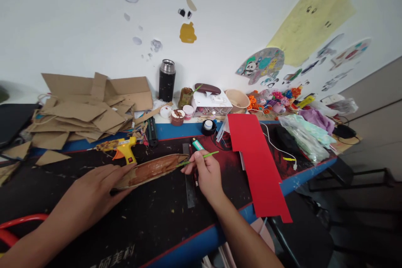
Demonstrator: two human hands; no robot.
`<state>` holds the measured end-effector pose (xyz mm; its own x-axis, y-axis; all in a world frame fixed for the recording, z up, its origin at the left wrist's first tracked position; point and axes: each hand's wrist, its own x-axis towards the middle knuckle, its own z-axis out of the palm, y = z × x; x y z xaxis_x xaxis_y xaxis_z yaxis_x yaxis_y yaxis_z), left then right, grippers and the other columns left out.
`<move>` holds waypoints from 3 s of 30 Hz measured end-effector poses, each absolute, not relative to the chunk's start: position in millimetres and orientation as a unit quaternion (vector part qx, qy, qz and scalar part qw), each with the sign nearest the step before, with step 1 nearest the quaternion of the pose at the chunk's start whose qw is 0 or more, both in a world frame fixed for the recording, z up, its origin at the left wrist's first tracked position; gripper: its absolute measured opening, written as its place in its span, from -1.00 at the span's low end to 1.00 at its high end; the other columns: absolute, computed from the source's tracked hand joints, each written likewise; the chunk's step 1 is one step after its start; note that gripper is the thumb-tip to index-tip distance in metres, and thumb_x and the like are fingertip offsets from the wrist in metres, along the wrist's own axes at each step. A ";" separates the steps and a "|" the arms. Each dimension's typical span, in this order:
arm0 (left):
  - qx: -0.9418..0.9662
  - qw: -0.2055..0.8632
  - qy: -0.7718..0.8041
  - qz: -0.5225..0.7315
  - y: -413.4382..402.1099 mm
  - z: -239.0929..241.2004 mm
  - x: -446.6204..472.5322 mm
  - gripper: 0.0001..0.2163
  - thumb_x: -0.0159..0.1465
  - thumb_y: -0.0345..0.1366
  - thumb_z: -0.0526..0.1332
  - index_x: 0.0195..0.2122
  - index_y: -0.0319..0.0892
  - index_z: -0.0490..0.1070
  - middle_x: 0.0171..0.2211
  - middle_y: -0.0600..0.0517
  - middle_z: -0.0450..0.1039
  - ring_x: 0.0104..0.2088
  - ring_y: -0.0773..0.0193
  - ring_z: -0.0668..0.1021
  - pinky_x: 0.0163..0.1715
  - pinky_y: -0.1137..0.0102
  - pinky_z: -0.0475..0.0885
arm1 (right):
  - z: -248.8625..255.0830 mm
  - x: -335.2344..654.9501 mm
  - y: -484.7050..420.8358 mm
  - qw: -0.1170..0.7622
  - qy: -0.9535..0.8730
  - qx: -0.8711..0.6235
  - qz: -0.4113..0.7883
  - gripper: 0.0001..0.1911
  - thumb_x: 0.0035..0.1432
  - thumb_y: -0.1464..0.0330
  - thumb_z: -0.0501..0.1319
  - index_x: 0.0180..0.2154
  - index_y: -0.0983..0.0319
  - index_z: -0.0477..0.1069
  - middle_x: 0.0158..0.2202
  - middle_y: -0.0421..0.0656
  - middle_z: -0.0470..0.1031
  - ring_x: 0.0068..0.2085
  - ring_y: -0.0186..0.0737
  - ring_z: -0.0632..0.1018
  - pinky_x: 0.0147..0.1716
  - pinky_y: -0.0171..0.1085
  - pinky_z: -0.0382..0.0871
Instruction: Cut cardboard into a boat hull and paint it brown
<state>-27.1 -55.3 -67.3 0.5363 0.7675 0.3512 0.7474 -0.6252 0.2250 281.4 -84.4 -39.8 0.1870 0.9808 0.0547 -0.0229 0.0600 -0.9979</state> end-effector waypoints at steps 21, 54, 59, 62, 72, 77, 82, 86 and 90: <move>0.905 -0.057 0.365 0.209 -58.3 -55.1 -27.1 -0.60 0.55 -0.19 0.05 0.15 -0.22 0.62 -0.26 -0.15 0.70 -0.27 0.00 0.70 -0.17 0.16 0.58 | -44.0 274.2 -95.5 0.574 -0.423 -0.522 0.469 -0.46 0.42 -0.15 0.21 -0.32 0.17 0.44 -0.59 -0.24 0.55 -0.47 -0.13 0.69 -0.34 -0.21 0.58; 0.902 -0.038 0.372 0.217 -64.1 -63.4 -26.7 -0.65 0.50 -0.29 0.12 0.24 -0.09 0.54 -0.26 -0.09 0.65 -0.24 0.01 0.69 -0.12 0.17 0.55 | -39.2 245.9 -95.7 0.563 -0.434 -0.472 0.521 -0.46 0.43 -0.15 0.20 -0.32 0.17 0.44 -0.60 -0.24 0.54 -0.50 -0.15 0.68 -0.38 -0.24 0.56; 0.904 -0.046 0.368 0.214 -63.6 -64.2 -27.6 -0.66 0.51 -0.29 0.11 0.22 -0.10 0.54 -0.27 -0.08 0.64 -0.26 0.02 0.68 -0.15 0.17 0.55 | -39.9 242.8 -94.8 0.558 -0.439 -0.467 0.527 -0.46 0.43 -0.15 0.20 -0.32 0.17 0.46 -0.60 -0.25 0.54 -0.50 -0.15 0.68 -0.39 -0.24 0.55; 0.905 -0.050 0.363 0.217 -63.4 -63.6 -27.9 -0.65 0.52 -0.29 0.10 0.24 -0.12 0.53 -0.26 -0.09 0.65 -0.24 0.02 0.68 -0.13 0.18 0.54 | -39.0 253.4 -95.6 0.559 -0.433 -0.480 0.519 -0.48 0.43 -0.13 0.22 -0.32 0.17 0.46 -0.60 -0.25 0.55 -0.48 -0.14 0.69 -0.35 -0.22 0.57; 0.904 -0.064 0.357 0.227 -63.3 -60.4 -25.4 -0.65 0.50 -0.29 0.12 0.25 -0.16 0.49 -0.28 -0.08 0.64 -0.28 0.02 0.68 -0.17 0.18 0.56 | -43.7 264.2 -99.0 0.579 -0.403 -0.490 0.513 -0.48 0.40 -0.12 0.27 -0.32 0.19 0.46 -0.60 -0.25 0.55 -0.49 -0.15 0.69 -0.38 -0.25 0.56; 0.906 -0.066 0.356 0.218 -63.2 -61.1 -25.8 -0.67 0.51 -0.28 0.11 0.21 -0.15 0.52 -0.29 -0.09 0.64 -0.29 0.01 0.68 -0.21 0.18 0.57 | -48.6 238.6 -96.4 0.580 -0.405 -0.456 0.540 -0.46 0.42 -0.15 0.23 -0.32 0.19 0.45 -0.62 -0.25 0.54 -0.52 -0.17 0.67 -0.43 -0.27 0.54; 0.902 -0.047 0.365 0.225 -61.5 -65.5 -27.1 -0.66 0.51 -0.26 0.11 0.21 -0.14 0.54 -0.27 -0.09 0.67 -0.27 0.01 0.70 -0.17 0.17 0.58 | -50.4 247.5 -93.4 0.569 -0.430 -0.473 0.517 -0.48 0.42 -0.13 0.23 -0.31 0.17 0.48 -0.60 -0.24 0.55 -0.51 -0.16 0.67 -0.40 -0.25 0.55; 0.897 -0.061 0.367 0.240 -56.9 -66.8 -28.0 -0.62 0.54 -0.16 0.08 0.18 -0.19 0.58 -0.27 -0.12 0.68 -0.27 0.01 0.71 -0.20 0.20 0.60 | -47.7 274.1 -92.0 0.571 -0.442 -0.513 0.464 -0.50 0.44 -0.11 0.22 -0.31 0.16 0.48 -0.58 -0.24 0.57 -0.46 -0.13 0.69 -0.33 -0.21 0.58; 0.894 -0.059 0.364 0.253 -51.7 -67.1 -31.2 -0.53 0.55 -0.04 0.03 0.16 -0.23 0.61 -0.27 -0.14 0.69 -0.31 0.00 0.72 -0.27 0.20 0.63 | -42.8 302.4 -92.2 0.565 -0.464 -0.550 0.405 -0.52 0.47 -0.07 0.20 -0.31 0.16 0.48 -0.55 -0.22 0.58 -0.44 -0.12 0.70 -0.32 -0.21 0.58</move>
